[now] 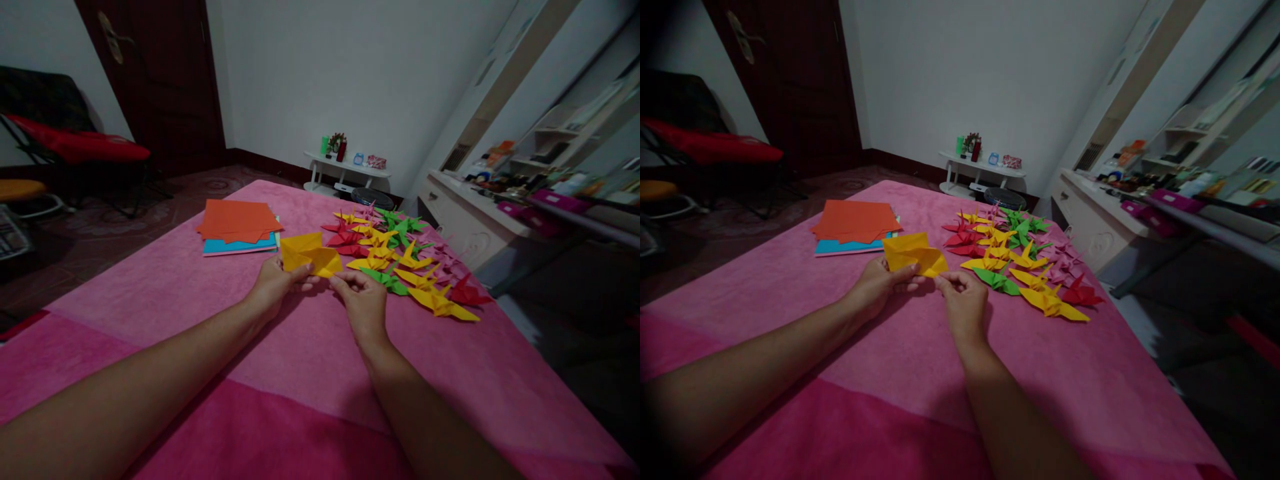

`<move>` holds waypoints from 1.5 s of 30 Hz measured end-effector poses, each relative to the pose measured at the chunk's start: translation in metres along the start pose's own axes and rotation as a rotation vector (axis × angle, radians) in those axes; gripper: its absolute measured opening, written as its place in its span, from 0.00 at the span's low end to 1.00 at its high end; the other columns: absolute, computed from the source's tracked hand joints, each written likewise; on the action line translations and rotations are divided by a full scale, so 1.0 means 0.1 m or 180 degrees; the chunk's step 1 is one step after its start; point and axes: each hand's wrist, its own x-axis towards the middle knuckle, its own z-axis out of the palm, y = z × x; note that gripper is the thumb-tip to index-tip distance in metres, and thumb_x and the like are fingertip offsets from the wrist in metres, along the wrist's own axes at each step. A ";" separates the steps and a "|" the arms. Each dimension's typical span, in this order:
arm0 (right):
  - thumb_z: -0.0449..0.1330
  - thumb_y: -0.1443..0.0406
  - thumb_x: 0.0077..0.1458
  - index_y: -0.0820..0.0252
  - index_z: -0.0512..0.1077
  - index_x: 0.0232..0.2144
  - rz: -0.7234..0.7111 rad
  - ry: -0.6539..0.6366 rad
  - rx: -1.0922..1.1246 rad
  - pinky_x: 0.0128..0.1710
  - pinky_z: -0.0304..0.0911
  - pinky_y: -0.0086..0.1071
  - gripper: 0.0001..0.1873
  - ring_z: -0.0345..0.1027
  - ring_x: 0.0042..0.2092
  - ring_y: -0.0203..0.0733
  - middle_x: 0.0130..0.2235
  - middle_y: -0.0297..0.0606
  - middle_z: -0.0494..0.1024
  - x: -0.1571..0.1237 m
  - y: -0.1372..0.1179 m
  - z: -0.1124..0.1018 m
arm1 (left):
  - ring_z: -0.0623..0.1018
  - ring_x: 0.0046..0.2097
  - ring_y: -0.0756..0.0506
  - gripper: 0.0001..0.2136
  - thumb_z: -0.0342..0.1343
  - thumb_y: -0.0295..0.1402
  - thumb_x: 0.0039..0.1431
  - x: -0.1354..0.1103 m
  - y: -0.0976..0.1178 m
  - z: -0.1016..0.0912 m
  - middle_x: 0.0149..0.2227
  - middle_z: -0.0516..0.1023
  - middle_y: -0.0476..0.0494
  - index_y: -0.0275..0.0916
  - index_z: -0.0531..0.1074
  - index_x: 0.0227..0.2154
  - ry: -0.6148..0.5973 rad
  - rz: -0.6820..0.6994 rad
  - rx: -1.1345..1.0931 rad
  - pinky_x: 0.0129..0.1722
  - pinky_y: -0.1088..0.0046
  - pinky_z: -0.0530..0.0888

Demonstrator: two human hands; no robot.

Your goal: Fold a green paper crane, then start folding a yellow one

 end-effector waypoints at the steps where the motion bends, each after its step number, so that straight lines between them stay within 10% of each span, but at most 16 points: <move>1: 0.66 0.64 0.42 0.64 0.77 0.25 0.0038 0.0010 0.0037 0.28 0.64 0.30 0.07 0.68 0.26 0.36 0.25 0.36 0.77 0.00 0.01 0.00 | 0.81 0.29 0.49 0.16 0.60 0.23 0.52 0.00 0.00 0.00 0.41 0.79 0.32 0.28 0.71 0.45 -0.0003 0.0010 0.0010 0.26 0.80 0.78; 15: 0.69 0.65 0.35 0.58 0.61 0.19 0.0212 0.0326 0.0478 0.22 0.59 0.27 0.17 0.65 0.21 0.35 0.18 0.26 0.69 -0.01 0.00 0.02 | 0.79 0.28 0.49 0.17 0.67 0.23 0.42 0.03 0.00 0.04 0.35 0.80 0.37 0.29 0.73 0.38 0.0168 0.0016 -0.0018 0.25 0.80 0.75; 30: 0.69 0.62 0.37 0.59 0.69 0.35 0.0427 -0.0312 0.0811 0.34 0.72 0.36 0.21 0.76 0.31 0.43 0.32 0.37 0.81 0.00 0.06 0.11 | 0.71 0.21 0.54 0.16 0.67 0.23 0.35 -0.04 0.01 0.11 0.25 0.77 0.46 0.29 0.74 0.32 0.0047 0.0047 0.0034 0.21 0.80 0.68; 45: 0.68 0.68 0.36 0.62 0.68 0.38 0.0591 -0.0125 0.0706 0.28 0.69 0.29 0.22 0.74 0.27 0.38 0.30 0.37 0.81 0.01 0.01 0.04 | 0.77 0.23 0.49 0.05 0.61 0.23 0.48 -0.04 0.04 0.14 0.24 0.79 0.40 0.28 0.75 0.30 0.0342 -0.0158 -0.0027 0.24 0.77 0.73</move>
